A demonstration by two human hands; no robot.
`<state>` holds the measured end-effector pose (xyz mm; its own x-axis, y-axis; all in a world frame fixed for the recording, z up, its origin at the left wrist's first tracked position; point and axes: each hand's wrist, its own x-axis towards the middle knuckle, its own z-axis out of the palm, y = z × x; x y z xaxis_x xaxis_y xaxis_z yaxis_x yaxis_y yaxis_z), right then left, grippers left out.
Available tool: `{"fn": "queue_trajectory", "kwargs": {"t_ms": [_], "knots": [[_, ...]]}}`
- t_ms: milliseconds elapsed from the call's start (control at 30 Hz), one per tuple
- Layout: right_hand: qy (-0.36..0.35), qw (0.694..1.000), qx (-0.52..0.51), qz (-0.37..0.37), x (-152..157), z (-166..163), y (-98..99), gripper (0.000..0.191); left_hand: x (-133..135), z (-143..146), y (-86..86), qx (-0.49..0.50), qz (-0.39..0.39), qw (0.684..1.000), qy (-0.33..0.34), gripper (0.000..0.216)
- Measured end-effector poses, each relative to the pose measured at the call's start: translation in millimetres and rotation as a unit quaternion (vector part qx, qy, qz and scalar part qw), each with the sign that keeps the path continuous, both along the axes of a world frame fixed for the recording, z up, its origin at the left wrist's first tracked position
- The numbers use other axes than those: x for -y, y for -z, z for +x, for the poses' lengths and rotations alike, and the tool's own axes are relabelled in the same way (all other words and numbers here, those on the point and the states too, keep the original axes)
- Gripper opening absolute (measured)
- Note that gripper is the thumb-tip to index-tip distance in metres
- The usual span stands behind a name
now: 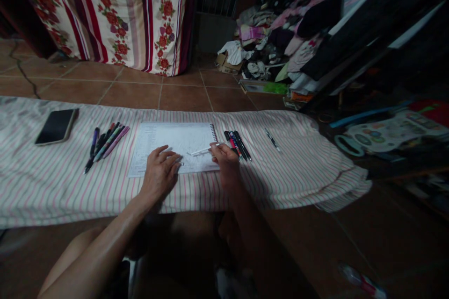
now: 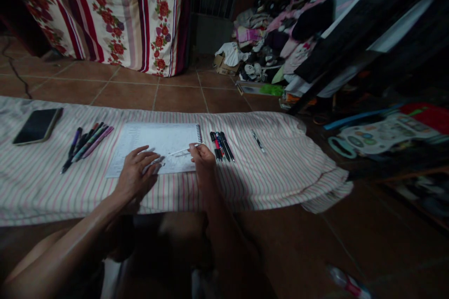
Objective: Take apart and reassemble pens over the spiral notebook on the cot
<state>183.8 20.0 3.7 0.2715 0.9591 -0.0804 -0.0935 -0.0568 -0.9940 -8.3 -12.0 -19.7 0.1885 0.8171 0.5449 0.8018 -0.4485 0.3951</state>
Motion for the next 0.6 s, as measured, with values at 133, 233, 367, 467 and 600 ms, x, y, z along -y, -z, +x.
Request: {"fn": "queue_trajectory", "kwargs": {"t_ms": [133, 233, 367, 467, 600], "knots": [[0.044, 0.998, 0.025, 0.031, -5, 4, 3.7, 0.024, -2, -12, 8.2, -0.012, -0.001, 0.999, -0.031, 0.021], [0.026, 0.998, 0.033, 0.051, -3, -1, 3.2, 0.022, -2, -13, 13.5, -0.030, -0.003, 0.999, -0.036, 0.022], [-0.005, 0.997, 0.053, 0.061, 3, -10, 3.4, 0.020, -5, -10, 20.0, -0.048, 0.006, 0.997, -0.054, 0.022], [-0.020, 0.995, 0.067, 0.067, 7, -13, 4.8, 0.019, -6, -9, 19.8, -0.054, 0.001, 0.996, -0.067, 0.021], [-0.027, 0.994, 0.068, 0.076, 8, -14, 6.7, 0.019, -3, -6, 9.5, -0.066, -0.007, 0.996, -0.061, 0.020]]}}
